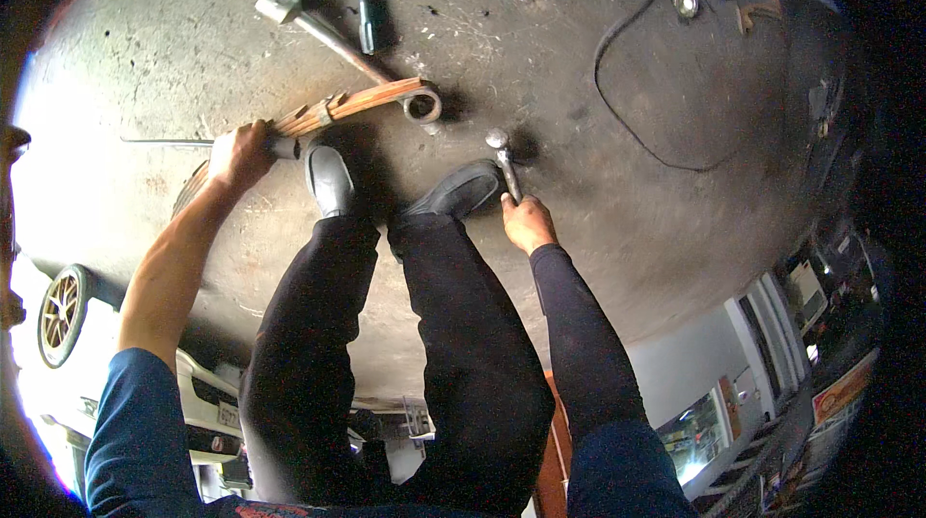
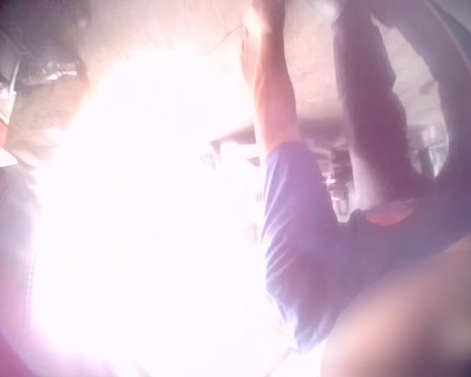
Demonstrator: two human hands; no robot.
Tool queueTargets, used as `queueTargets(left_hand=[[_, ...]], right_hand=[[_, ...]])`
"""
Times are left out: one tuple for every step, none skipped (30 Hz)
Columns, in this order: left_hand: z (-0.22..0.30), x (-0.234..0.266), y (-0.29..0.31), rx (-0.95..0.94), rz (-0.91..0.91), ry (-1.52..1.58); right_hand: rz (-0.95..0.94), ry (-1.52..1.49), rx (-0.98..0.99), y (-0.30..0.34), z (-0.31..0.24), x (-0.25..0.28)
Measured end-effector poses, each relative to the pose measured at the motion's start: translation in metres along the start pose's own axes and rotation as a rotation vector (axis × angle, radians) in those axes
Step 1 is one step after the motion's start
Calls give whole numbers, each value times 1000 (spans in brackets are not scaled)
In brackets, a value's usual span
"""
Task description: The person uses a hammer to repeatedly strike a metal leaf spring component on the garage floor, attempting to separate or adjust its parts. The person kneels while working and handles the spring and hammer throughout the clip.
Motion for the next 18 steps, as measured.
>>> queueTargets(left_hand=[[2, 0, -1, 3, -12, -26], [7, 4, -1, -75, 23, -26], [8, 3, -1, -63, 17, -36], [8, 3, -2, -53, 17, -46], [8, 4, -3, -43, 38, -51], [9, 2, -3, -51, 50, -85], [9, 1, -3, -44, 51, -73], [7, -1, -4, -19, 49, -67], [6, -3, -5, -5, 53, -56], [5, -4, -5, -9, 57, -54], [5, -4, -5, -20, 69, -48], [4, -5, -5, -24, 65, -44], [4, -5, -5, -20, 65, -50], [3, -4, -5, -8, 47, -58], [2, -5, -5, 1, 22, -65], [3, -4, -5, 8, 15, -51], [4, -3, -5, 8, 10, -38], [5, -1, -5, 11, 20, -27]], right_hand=[[-18, -23, -27, 0, 2, -1], [-26, -48, -8, -1, 2, -1], [-32, -48, -1, -1, 3, -2], [-31, -53, 8, -1, 3, -3], [-18, -62, 24, -1, 4, -4], [-30, -81, 6, -1, 7, -8], [-21, -73, 4, -2, 9, -11], [-10, -63, 4, -4, 12, -16], [-4, -54, -10, -6, 15, -21], [5, -57, 8, -9, 18, -27], [10, -63, 15, -12, 21, -33], [20, -60, 3, -15, 26, -39], [42, -65, 46, -19, 26, -43], [66, -62, 68, -22, 27, -46], [73, -53, 57, -25, 31, -50], [52, -87, 63, -27, 32, -52], [23, -120, 38, -29, 35, -55], [-17, -164, -29, -30, 38, -56]])
Point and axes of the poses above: each hand's wrist, its own y-axis away from the middle knuckle, its own x-axis out of the back of the hand, z = x × y, the point moved 6 cm from there along -y, towards the middle knuckle, and after that the axes turned 6 degrees about -z, right-handed, at the moved point
